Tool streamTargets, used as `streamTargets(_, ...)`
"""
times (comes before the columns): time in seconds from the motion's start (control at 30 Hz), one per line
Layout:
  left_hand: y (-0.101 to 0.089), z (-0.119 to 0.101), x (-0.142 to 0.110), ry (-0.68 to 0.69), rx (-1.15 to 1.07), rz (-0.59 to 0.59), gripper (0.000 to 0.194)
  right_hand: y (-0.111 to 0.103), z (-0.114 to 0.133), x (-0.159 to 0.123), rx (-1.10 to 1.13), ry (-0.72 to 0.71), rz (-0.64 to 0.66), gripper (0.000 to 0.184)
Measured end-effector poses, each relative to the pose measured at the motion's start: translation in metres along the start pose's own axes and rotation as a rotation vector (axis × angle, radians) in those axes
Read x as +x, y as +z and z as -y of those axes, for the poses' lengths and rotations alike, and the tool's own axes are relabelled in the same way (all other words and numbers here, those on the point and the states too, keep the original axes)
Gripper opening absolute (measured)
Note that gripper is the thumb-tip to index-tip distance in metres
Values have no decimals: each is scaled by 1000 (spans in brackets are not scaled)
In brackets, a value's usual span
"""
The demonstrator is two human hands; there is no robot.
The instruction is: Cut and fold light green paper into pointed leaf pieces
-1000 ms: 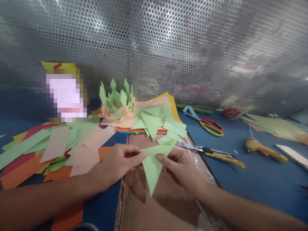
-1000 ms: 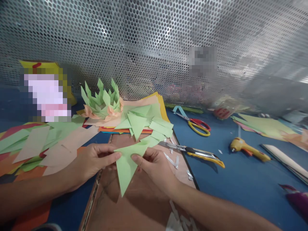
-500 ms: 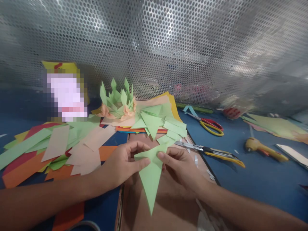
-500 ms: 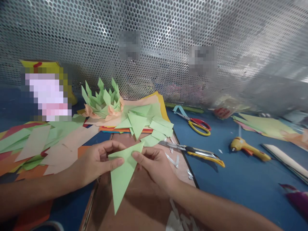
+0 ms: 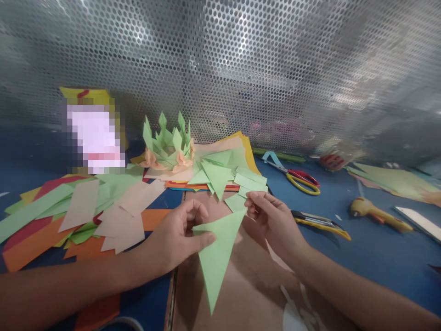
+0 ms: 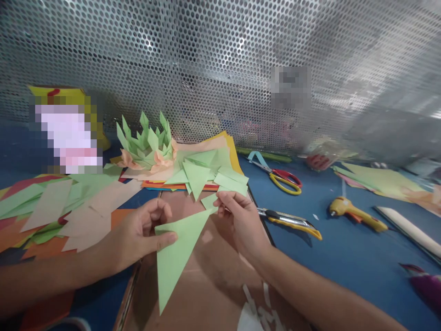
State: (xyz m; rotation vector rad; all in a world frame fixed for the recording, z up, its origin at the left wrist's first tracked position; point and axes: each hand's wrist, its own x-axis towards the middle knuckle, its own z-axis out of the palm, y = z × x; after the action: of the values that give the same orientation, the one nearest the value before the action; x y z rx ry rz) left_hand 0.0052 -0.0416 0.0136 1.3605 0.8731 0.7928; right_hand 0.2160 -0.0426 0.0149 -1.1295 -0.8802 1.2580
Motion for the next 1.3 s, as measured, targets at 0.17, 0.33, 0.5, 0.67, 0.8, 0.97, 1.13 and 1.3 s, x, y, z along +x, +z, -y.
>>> streamTargets(0.17, -3, 4, 2, 81, -40, -38, 25, 4, -5, -6, -45, 39, 231, 30)
streamTargets(0.33, -4, 6, 3, 108, -54, -48, 25, 9, -10, -18, -353, 118, 463, 32)
streamTargets(0.5, -4, 4, 3, 126, -53, -34, 23, 14, -10, -20, -399, 140, 390, 37)
streamTargets(0.67, -4, 2, 2, 135, -47, -21, 19, 17, -9, -21, -404, 116, 380, 40)
streamTargets(0.8, -4, 2, 2, 134, -20, -50, 21, 15, -12, -22, -368, 110, 418, 32)
streamTargets(0.97, -4, -1, 2, 103, -2, -66, 24, 15, -13, -22, -370, 116, 381, 31)
streamTargets(1.13, -3, -7, 2, 58, -4, -92, 25, 16, -11, -22, -387, 115, 374, 34)
streamTargets(1.3, -5, -4, 4, 14, 39, -85, 25, 15, -12, -21, -384, 98, 401, 35)
